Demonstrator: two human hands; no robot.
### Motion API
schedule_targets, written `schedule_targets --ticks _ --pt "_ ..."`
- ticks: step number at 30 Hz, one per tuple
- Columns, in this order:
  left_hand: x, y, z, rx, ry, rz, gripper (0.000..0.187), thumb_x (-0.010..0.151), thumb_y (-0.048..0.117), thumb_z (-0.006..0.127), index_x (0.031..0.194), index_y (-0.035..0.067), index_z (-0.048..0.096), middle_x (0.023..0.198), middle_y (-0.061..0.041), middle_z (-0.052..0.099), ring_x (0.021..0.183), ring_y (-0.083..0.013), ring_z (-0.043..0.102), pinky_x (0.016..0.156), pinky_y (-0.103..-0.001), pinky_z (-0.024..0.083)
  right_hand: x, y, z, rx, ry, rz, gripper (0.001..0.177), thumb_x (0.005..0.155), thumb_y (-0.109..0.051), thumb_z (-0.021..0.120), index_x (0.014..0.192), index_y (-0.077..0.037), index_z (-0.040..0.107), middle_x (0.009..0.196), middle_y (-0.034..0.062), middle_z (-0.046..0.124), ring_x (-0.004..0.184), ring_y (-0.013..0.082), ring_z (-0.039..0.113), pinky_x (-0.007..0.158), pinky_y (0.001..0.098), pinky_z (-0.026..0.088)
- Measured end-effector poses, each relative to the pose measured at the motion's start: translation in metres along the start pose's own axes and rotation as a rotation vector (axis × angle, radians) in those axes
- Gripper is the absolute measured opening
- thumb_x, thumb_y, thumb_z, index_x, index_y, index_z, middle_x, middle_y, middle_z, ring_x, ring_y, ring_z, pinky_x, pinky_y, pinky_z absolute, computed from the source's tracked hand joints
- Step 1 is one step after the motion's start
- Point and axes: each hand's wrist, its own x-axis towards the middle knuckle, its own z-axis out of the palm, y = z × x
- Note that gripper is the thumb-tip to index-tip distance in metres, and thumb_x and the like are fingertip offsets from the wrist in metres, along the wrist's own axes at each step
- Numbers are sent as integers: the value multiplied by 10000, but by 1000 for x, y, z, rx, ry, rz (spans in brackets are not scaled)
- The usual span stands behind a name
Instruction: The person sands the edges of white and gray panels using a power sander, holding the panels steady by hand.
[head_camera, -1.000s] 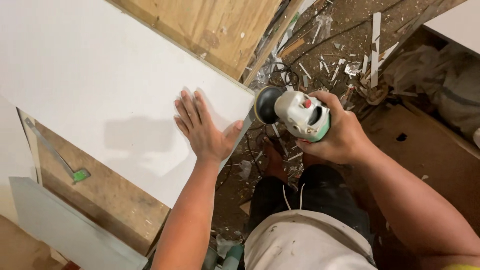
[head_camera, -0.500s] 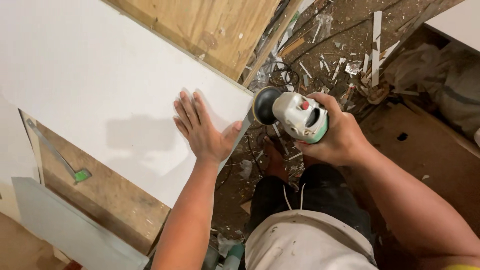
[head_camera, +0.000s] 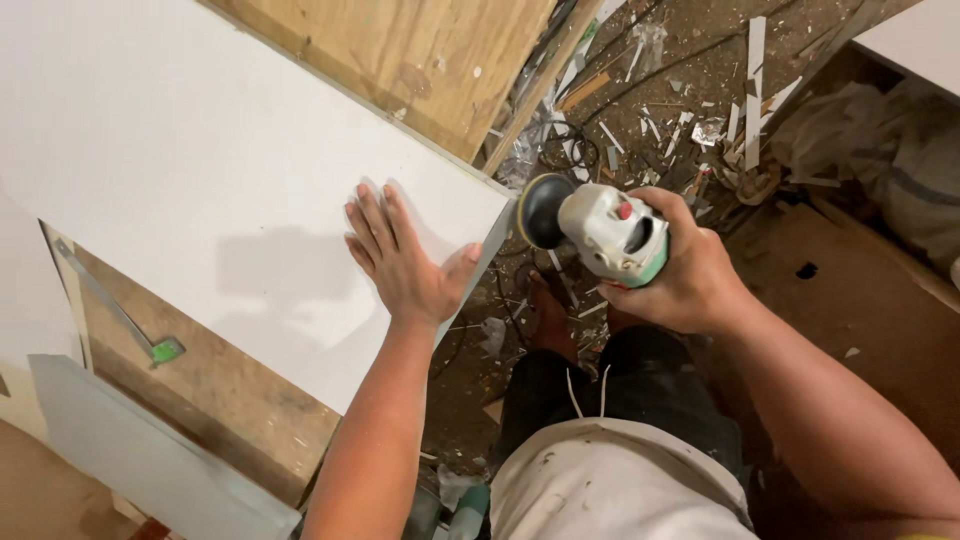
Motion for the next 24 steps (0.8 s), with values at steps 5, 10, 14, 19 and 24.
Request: schedule_targets --ticks 5,10,14,19,24 --pt "0 -2 5 1 14 1 1480 869 1081 502 1889 43 234 1960 -268 78 1802 -552 29 1363 -811 87 3 -8 3 -27 -14 41 1140 613 -364 1073 1619 -346 537 1063 257 836 1105 549 799 1002 637 628" --pt "0 1 0 -4 1 -3 1457 877 1054 518 1883 36 242 1946 -281 103 1789 -572 53 1340 -850 136 -1 6 1 -36 -18 58 1166 587 -326 1072 1628 -334 547 1087 267 837 1107 560 803 1004 649 621" --pt "0 2 -2 -11 1 1 1441 887 1024 547 1882 29 237 1938 -298 101 1784 -584 60 1331 -862 132 -4 7 -1 -11 26 43 1113 659 -297 1056 1643 -248 539 1062 344 815 1082 626 787 965 690 607" --pt "0 1 -1 7 5 10 1448 884 1031 545 1878 21 244 1934 -307 114 1781 -585 77 1337 -845 125 1 -1 1 9 -12 14 1158 618 -314 1088 1633 -268 533 1087 323 825 1072 592 807 983 677 638" --pt "0 1 -1 15 -8 -1 1463 889 1053 539 1884 30 220 1939 -303 99 1782 -586 69 1328 -855 157 3 -4 1 -16 -22 41 1131 623 -312 1077 1620 -311 545 1119 278 840 1124 560 804 999 649 630"
